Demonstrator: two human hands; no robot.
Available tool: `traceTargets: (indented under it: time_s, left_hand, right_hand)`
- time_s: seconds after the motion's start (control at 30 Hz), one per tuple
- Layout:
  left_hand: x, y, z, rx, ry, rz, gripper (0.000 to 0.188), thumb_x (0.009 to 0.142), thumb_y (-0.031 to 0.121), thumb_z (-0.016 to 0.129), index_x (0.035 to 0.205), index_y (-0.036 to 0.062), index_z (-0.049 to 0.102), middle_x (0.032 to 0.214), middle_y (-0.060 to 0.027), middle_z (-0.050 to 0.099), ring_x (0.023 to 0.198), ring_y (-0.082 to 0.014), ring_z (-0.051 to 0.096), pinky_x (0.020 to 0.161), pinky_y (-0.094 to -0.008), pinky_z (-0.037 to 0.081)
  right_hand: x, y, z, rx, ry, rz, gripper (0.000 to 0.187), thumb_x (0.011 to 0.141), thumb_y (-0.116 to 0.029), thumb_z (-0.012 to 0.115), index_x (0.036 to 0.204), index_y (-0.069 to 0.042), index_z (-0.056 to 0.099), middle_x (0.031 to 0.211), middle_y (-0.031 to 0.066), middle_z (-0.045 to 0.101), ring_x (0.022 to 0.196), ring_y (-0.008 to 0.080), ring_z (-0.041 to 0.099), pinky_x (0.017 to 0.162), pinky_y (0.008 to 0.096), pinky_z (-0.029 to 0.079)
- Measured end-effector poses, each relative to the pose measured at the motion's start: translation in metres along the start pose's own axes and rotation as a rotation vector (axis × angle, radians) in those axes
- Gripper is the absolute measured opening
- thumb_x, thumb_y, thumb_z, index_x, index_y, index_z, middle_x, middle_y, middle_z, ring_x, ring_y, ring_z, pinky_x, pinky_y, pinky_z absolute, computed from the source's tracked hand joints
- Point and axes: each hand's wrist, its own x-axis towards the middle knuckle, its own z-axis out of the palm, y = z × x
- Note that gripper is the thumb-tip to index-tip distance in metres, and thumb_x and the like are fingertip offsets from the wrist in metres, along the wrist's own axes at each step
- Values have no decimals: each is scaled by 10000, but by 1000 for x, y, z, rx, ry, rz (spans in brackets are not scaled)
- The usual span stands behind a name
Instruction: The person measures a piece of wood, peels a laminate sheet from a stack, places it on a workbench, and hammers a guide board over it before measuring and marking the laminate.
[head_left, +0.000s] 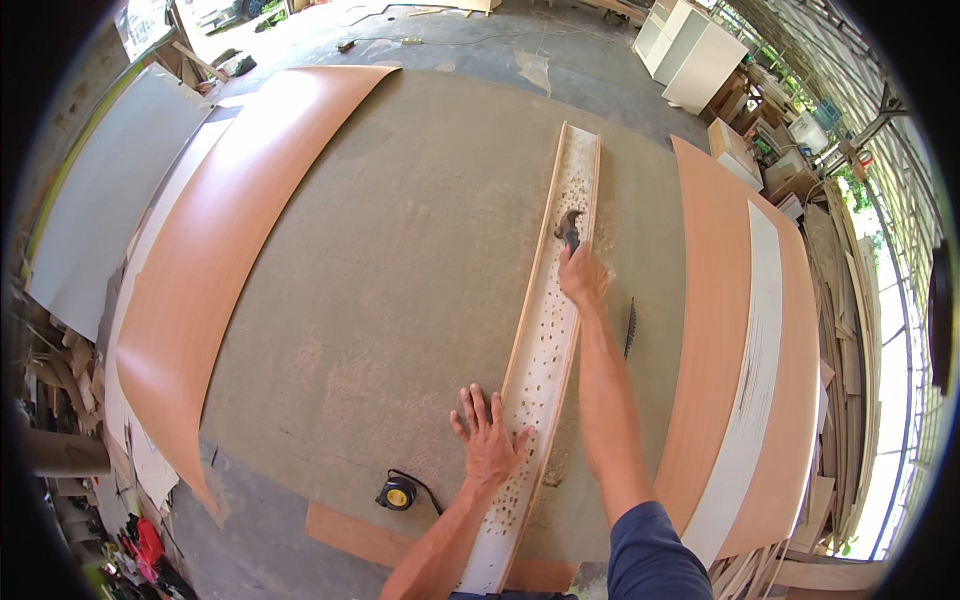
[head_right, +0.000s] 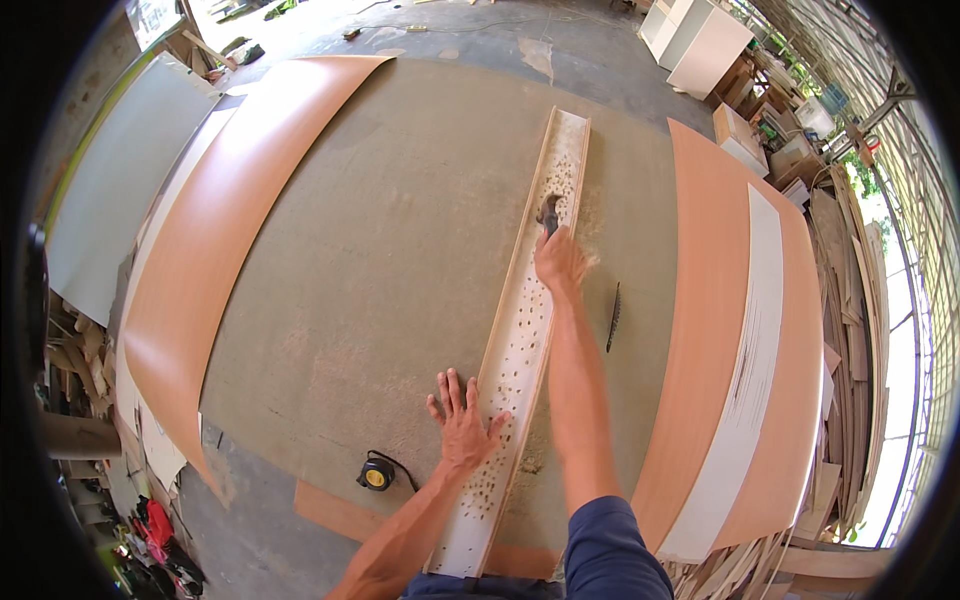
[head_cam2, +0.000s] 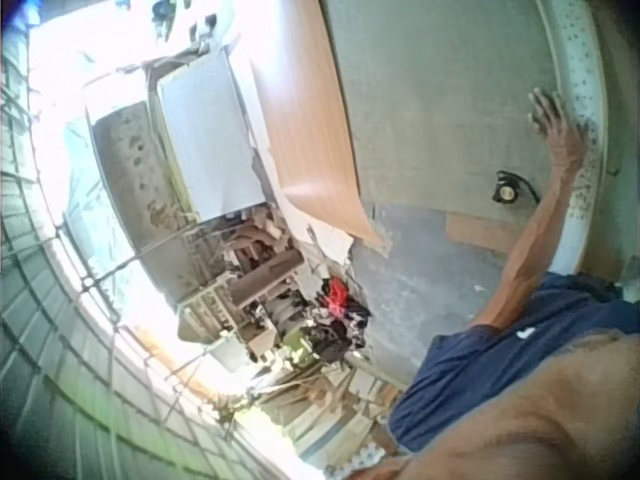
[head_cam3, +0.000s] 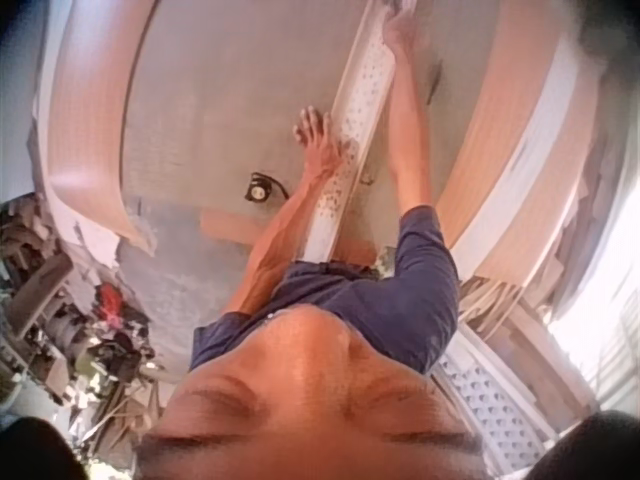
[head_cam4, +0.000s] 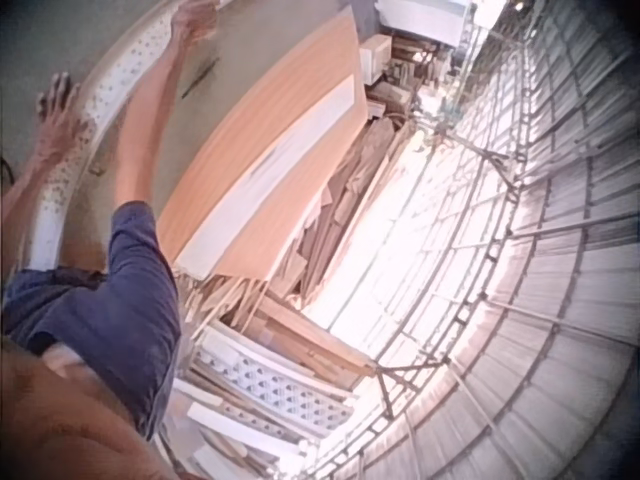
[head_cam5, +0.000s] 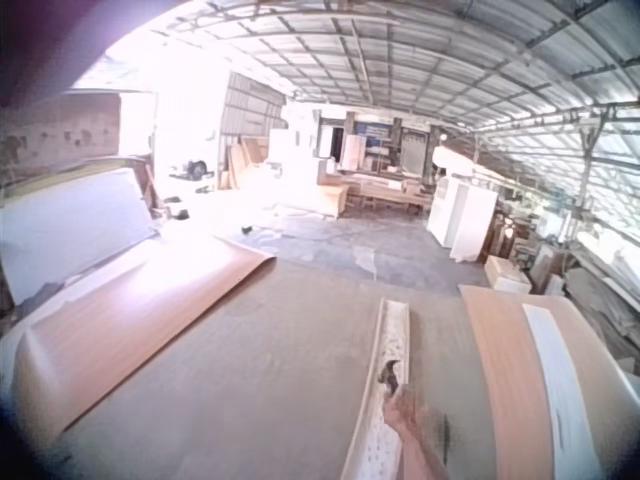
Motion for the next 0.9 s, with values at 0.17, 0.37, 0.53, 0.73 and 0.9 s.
traceTargets:
  time_s: [0.17, 0.37, 0.53, 0.73, 0.9]
  left_hand:
    - [-1, -10, -6, -1, 7, -42, 830, 868, 516, 598, 1427, -44, 349, 1556, -289, 139, 1472, -422, 36, 1125, -637, 21]
    - [-1, -7, 0, -30, 2, -14, 833, 861, 503, 616, 1429, -41, 340, 1564, -286, 110, 1474, -421, 19, 1126, -635, 9]
    - [0, -17, 11, -28, 15, 0, 828, 854, 487, 622, 1429, -36, 337, 1567, -283, 107, 1477, -418, 8, 1127, -636, 5]
    - [6, -34, 31, 256, -17, 22, 836, 843, 481, 641, 1439, -16, 331, 1581, -237, 119, 1483, -388, 14, 1135, -635, 29]
    - [11, -30, 19, 173, -22, -4, 839, 833, 473, 647, 1440, -11, 330, 1581, -231, 131, 1485, -382, 22, 1133, -645, 48]
  right_hand:
    - [-23, -50, -24, 219, 183, 59, 375, 991, -351, 442, 1020, 16, 514, 834, 256, 667, 832, 451, 648, 735, 554, 493]
    - [-12, -36, -22, -7, -54, 32, 475, 963, -443, 460, 1117, -3, 552, 813, 231, 686, 793, 428, 667, 748, 564, 494]
    - [-118, -104, 5, 201, -30, -82, 372, 961, -418, 488, 1068, -65, 529, 837, 208, 667, 699, 391, 658, 636, 520, 514]
    - [-232, -148, 26, 19, -252, -577, 478, 922, -294, 579, 1259, 31, 484, 1052, 177, 601, 1061, 348, 578, 880, 469, 468]
    - [-291, -98, -32, 528, -110, -434, 368, 917, -270, 579, 1174, -7, 568, 1034, 156, 595, 1018, 355, 578, 861, 464, 468]
